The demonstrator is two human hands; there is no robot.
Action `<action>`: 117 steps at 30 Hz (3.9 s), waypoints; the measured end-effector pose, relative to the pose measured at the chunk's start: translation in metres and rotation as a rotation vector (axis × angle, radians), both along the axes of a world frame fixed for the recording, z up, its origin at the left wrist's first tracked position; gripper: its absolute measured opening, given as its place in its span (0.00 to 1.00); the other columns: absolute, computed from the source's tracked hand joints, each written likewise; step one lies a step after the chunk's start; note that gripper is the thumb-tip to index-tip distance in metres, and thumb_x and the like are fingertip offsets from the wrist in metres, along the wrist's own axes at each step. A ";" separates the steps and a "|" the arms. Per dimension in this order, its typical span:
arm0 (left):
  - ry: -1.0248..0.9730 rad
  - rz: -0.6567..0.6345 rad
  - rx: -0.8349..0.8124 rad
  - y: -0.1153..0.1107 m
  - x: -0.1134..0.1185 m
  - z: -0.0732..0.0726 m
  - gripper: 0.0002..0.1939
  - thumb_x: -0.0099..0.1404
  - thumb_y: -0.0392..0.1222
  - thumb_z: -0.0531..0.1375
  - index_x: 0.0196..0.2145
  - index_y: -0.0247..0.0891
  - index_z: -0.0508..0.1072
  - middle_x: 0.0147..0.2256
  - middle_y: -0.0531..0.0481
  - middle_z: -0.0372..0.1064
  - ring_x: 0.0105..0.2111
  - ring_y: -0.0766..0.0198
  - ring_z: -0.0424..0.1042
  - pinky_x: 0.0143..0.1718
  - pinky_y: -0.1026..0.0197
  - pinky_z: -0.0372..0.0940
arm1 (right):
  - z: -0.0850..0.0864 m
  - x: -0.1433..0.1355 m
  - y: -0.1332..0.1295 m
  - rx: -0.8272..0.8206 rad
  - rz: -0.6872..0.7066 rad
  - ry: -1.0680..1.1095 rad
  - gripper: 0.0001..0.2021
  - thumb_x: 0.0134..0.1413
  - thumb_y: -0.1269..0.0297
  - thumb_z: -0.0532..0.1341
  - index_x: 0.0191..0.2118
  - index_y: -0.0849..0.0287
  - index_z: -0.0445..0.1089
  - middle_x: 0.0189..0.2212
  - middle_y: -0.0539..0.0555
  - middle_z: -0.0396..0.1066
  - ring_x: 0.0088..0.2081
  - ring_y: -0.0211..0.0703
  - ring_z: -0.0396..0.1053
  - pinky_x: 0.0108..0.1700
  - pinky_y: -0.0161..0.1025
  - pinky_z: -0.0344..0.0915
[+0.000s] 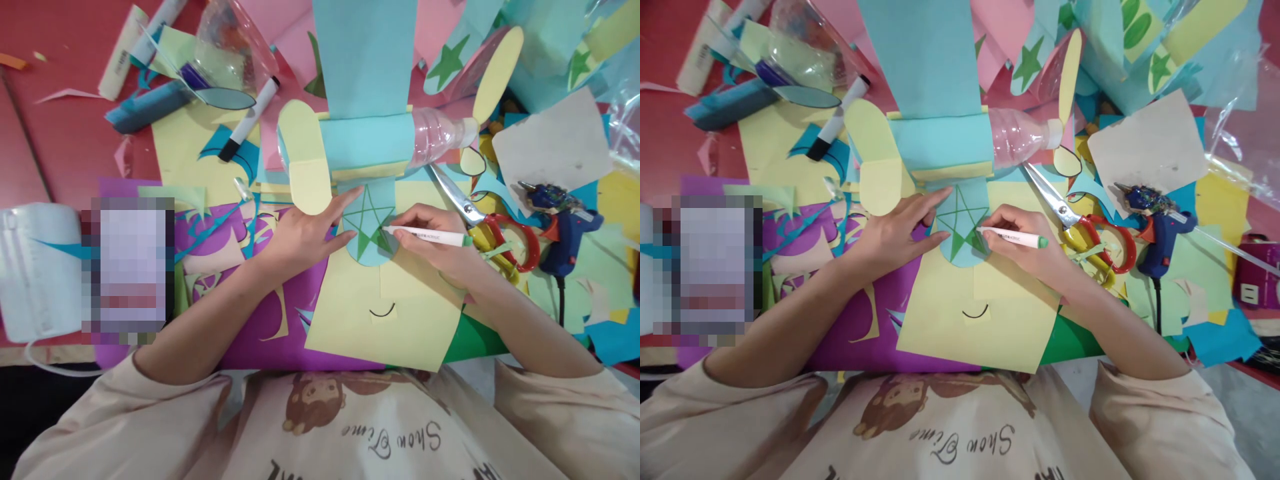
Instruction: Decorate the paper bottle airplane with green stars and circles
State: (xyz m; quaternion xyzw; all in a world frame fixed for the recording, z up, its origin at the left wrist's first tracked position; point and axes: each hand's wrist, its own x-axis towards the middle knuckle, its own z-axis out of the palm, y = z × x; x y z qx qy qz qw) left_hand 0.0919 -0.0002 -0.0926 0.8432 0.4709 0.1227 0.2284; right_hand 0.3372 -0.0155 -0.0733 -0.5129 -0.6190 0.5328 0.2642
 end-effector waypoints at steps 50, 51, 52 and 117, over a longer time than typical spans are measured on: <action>0.000 0.008 -0.017 0.001 0.000 -0.001 0.29 0.67 0.45 0.55 0.64 0.40 0.57 0.33 0.52 0.66 0.34 0.64 0.66 0.30 0.66 0.58 | 0.002 0.004 0.004 0.030 0.086 0.002 0.06 0.54 0.67 0.63 0.27 0.59 0.68 0.23 0.46 0.65 0.24 0.31 0.57 0.25 0.33 0.50; -0.002 0.008 -0.015 0.001 0.000 -0.001 0.29 0.67 0.45 0.55 0.64 0.40 0.57 0.33 0.52 0.66 0.34 0.64 0.66 0.30 0.66 0.58 | 0.003 0.004 0.004 0.022 0.086 -0.001 0.06 0.54 0.68 0.63 0.27 0.59 0.67 0.22 0.46 0.64 0.23 0.31 0.55 0.25 0.33 0.49; -0.002 0.008 -0.015 0.001 0.000 -0.001 0.29 0.67 0.45 0.55 0.64 0.40 0.57 0.33 0.52 0.66 0.34 0.64 0.66 0.30 0.66 0.58 | 0.004 0.003 0.004 0.011 0.084 -0.006 0.07 0.53 0.69 0.62 0.26 0.59 0.67 0.21 0.45 0.63 0.23 0.30 0.54 0.24 0.33 0.48; 0.037 0.030 0.005 -0.003 0.002 -0.003 0.29 0.67 0.48 0.56 0.64 0.43 0.58 0.43 0.46 0.70 0.41 0.58 0.71 0.41 0.60 0.67 | 0.004 -0.008 0.004 -0.017 -0.020 0.165 0.10 0.56 0.57 0.64 0.41 0.57 0.73 0.36 0.51 0.74 0.35 0.36 0.70 0.36 0.34 0.66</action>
